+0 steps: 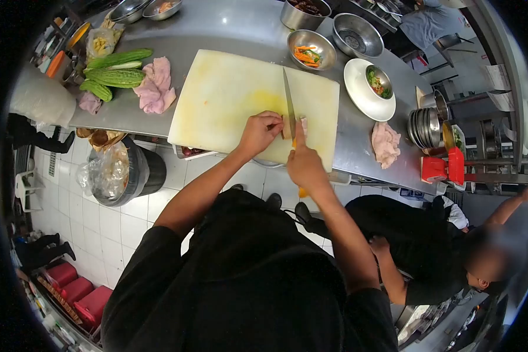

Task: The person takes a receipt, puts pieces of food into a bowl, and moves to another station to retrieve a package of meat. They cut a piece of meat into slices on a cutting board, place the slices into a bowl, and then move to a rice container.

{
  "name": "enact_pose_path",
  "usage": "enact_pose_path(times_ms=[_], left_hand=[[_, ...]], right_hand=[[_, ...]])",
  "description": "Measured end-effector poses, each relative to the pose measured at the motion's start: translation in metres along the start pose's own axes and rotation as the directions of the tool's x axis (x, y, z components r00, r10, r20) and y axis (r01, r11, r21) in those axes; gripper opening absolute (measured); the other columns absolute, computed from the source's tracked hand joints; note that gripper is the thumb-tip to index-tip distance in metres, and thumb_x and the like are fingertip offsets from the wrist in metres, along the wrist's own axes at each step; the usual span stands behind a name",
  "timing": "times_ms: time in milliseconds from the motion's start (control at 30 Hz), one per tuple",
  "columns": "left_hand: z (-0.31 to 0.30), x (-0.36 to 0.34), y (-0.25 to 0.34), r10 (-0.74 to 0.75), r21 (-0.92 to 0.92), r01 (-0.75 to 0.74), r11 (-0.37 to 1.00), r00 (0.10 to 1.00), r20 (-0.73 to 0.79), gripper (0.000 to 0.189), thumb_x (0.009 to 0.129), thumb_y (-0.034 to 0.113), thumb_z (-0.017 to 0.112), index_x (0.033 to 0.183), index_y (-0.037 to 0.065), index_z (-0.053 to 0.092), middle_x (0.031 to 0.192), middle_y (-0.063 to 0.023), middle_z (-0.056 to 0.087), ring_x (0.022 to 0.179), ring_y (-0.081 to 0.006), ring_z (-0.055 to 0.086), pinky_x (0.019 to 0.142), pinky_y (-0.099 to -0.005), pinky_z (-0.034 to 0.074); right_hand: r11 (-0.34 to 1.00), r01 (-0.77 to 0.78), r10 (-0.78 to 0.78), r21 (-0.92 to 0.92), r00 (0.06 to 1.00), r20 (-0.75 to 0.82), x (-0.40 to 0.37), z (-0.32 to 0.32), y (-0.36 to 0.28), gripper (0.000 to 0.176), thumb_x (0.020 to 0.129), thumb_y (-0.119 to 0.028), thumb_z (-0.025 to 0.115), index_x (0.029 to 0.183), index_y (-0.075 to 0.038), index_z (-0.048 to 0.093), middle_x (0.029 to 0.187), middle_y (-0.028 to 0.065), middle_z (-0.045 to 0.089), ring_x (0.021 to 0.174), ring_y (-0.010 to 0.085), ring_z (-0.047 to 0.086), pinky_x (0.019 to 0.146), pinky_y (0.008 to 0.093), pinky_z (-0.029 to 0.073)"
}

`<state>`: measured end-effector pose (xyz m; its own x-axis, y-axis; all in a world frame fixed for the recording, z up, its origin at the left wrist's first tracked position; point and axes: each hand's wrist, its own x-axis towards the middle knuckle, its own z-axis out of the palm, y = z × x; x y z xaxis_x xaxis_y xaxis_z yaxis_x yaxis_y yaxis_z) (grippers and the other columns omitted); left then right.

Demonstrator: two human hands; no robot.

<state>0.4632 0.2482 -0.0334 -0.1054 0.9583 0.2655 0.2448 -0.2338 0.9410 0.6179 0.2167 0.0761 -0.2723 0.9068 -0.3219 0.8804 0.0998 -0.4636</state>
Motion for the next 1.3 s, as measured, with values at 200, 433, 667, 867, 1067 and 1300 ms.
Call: enact_pose_path(times_ms=[200,433,667,867,1067,1300], left_hand=[[0.0,-0.002,-0.002,0.021,0.007,-0.021,1.0,1.0,0.008,0.01,0.082,0.002,0.07,0.091,-0.004,0.071,0.095,-0.0127,0.07,0.077,-0.0223,0.068,0.071,-0.0293,0.055],[0.0,0.001,-0.002,-0.005,-0.005,0.005,1.0,1.0,0.0,0.011,0.081,0.002,0.07,0.09,-0.003,0.072,0.095,-0.0128,0.069,0.076,-0.0234,0.068,0.07,-0.03,0.055],[-0.001,0.0,-0.001,0.009,0.007,-0.009,1.0,1.0,-0.019,0.01,0.081,0.001,0.069,0.09,-0.004,0.072,0.095,-0.0138,0.07,0.077,-0.0246,0.068,0.07,-0.0306,0.055],[0.001,0.001,-0.002,0.024,0.007,-0.024,1.0,0.999,-0.024,0.009,0.081,0.001,0.068,0.089,-0.004,0.071,0.095,-0.0136,0.07,0.077,-0.0242,0.068,0.07,-0.0304,0.055],[-0.003,0.002,0.003,-0.007,0.006,0.007,1.0,1.0,-0.012,0.01,0.082,0.0,0.068,0.09,-0.004,0.071,0.094,-0.013,0.07,0.076,-0.0229,0.068,0.069,-0.0293,0.054],[-0.002,0.003,-0.001,-0.004,0.001,0.004,1.0,1.0,-0.012,0.011,0.081,0.0,0.068,0.091,-0.004,0.071,0.094,-0.0119,0.07,0.076,-0.0222,0.067,0.068,-0.0287,0.054]], right_hand=[[0.999,-0.041,0.041,0.011,0.999,0.032,0.013,-0.005,-0.005,0.071,0.092,-0.011,0.045,0.154,-0.01,0.009,0.08,0.0297,0.065,0.073,0.0463,0.064,0.076,0.0533,0.05],[1.0,-0.027,0.027,-0.015,1.0,-0.004,0.002,0.016,-0.002,0.072,0.091,-0.009,0.045,0.154,-0.01,0.01,0.08,0.0305,0.065,0.073,0.0465,0.064,0.076,0.0518,0.051],[0.966,-0.226,0.196,0.125,0.956,0.218,-0.006,-0.033,-0.037,0.071,0.091,-0.009,0.046,0.153,-0.009,0.011,0.08,0.03,0.065,0.076,0.046,0.064,0.076,0.0518,0.051],[0.99,0.091,-0.104,-0.111,0.987,-0.122,0.016,0.038,0.021,0.072,0.091,-0.009,0.043,0.155,-0.013,0.009,0.072,0.0238,0.065,0.048,0.0295,0.062,0.053,0.0418,0.053],[0.965,-0.217,0.182,0.15,0.959,0.215,-0.005,-0.025,-0.035,0.071,0.091,-0.01,0.045,0.154,-0.009,0.011,0.079,0.0288,0.066,0.074,0.0446,0.065,0.075,0.051,0.051],[0.998,-0.066,0.066,0.003,0.997,0.045,-0.002,0.015,-0.01,0.072,0.092,-0.01,0.047,0.153,-0.009,0.01,0.083,0.029,0.066,0.079,0.0456,0.064,0.076,0.0517,0.051]])
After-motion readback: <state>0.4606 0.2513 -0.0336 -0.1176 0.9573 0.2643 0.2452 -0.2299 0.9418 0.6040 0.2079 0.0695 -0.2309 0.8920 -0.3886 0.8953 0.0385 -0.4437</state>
